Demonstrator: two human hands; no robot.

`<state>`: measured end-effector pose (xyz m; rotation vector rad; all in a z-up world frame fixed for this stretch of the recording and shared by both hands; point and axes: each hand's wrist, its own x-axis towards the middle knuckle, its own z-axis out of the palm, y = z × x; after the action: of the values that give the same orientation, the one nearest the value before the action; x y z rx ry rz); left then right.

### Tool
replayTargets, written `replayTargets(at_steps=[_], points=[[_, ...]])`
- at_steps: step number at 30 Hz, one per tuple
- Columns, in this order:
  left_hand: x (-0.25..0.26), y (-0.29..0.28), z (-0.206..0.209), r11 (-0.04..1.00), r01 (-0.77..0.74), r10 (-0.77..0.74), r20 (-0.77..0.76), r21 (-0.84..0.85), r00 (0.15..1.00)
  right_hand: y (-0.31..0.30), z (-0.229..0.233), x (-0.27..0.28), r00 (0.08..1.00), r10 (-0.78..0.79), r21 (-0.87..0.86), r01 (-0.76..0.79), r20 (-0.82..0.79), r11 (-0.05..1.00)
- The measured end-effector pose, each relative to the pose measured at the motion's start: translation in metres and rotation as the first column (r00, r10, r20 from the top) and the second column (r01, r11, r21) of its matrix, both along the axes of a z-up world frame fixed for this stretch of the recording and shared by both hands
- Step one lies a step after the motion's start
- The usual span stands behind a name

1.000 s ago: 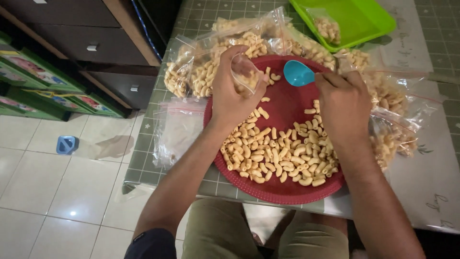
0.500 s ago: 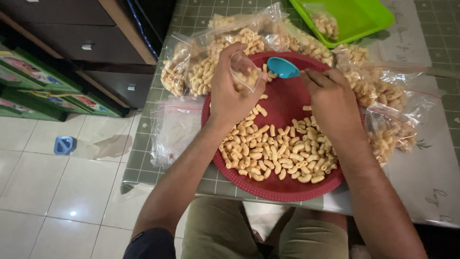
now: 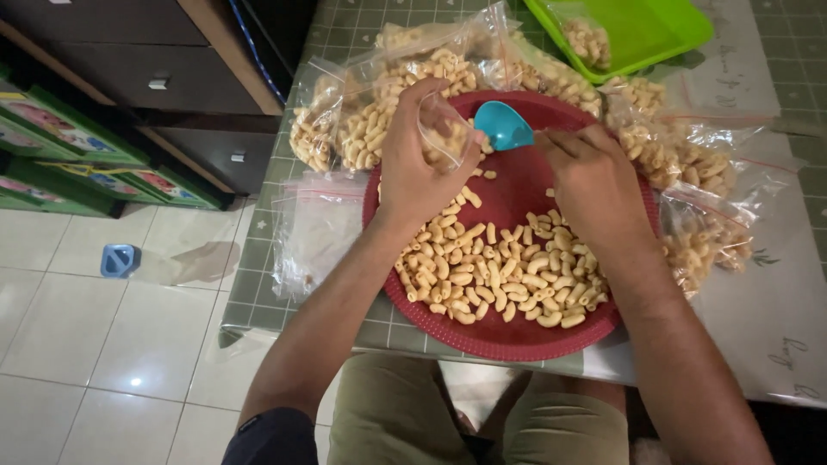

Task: Manually portioning and packaging snacks into small plastic bags using a scoop.

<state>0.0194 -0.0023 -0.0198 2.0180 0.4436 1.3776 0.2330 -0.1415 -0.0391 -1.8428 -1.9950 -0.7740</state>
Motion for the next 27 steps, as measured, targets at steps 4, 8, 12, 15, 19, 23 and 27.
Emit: replayTargets(at_steps=[4, 8, 12, 15, 19, 23, 27], points=[[-0.001, 0.000, 0.001, 0.999, -0.013, 0.013, -0.013, 0.032, 1.000, 0.000, -0.001, -0.002, 0.999, -0.001, -0.011, 0.001, -0.033, 1.000], [0.001, 0.001, 0.000, 0.999, -0.030, 0.031, -0.039, 0.023, 0.999, 0.000, 0.001, -0.003, 0.996, 0.015, -0.056, -0.019, -0.085, 0.998], [-0.001, 0.002, 0.001, 0.999, -0.040, 0.042, -0.067, 0.028, 0.997, -0.001, 0.007, -0.009, 0.990, 0.037, -0.078, -0.048, -0.136, 0.996], [-0.001, 0.003, -0.004, 0.998, -0.042, 0.044, -0.060, 0.040, 0.997, 0.000, 0.002, -0.007, 0.988, 0.027, -0.088, -0.041, -0.150, 0.995], [-0.001, 0.003, -0.002, 0.999, -0.022, 0.024, -0.043, 0.044, 0.999, -0.001, 0.000, -0.006, 0.992, 0.018, -0.071, -0.027, -0.128, 0.997], [-0.001, 0.002, 0.000, 1.000, -0.020, 0.021, -0.048, 0.022, 0.999, -0.002, 0.000, -0.005, 0.989, -0.002, -0.073, -0.008, -0.146, 0.997], [-0.002, 0.001, 0.001, 0.998, -0.046, 0.048, -0.060, 0.037, 0.997, -0.003, 0.003, -0.007, 0.988, -0.018, -0.088, 0.005, -0.152, 0.996]])
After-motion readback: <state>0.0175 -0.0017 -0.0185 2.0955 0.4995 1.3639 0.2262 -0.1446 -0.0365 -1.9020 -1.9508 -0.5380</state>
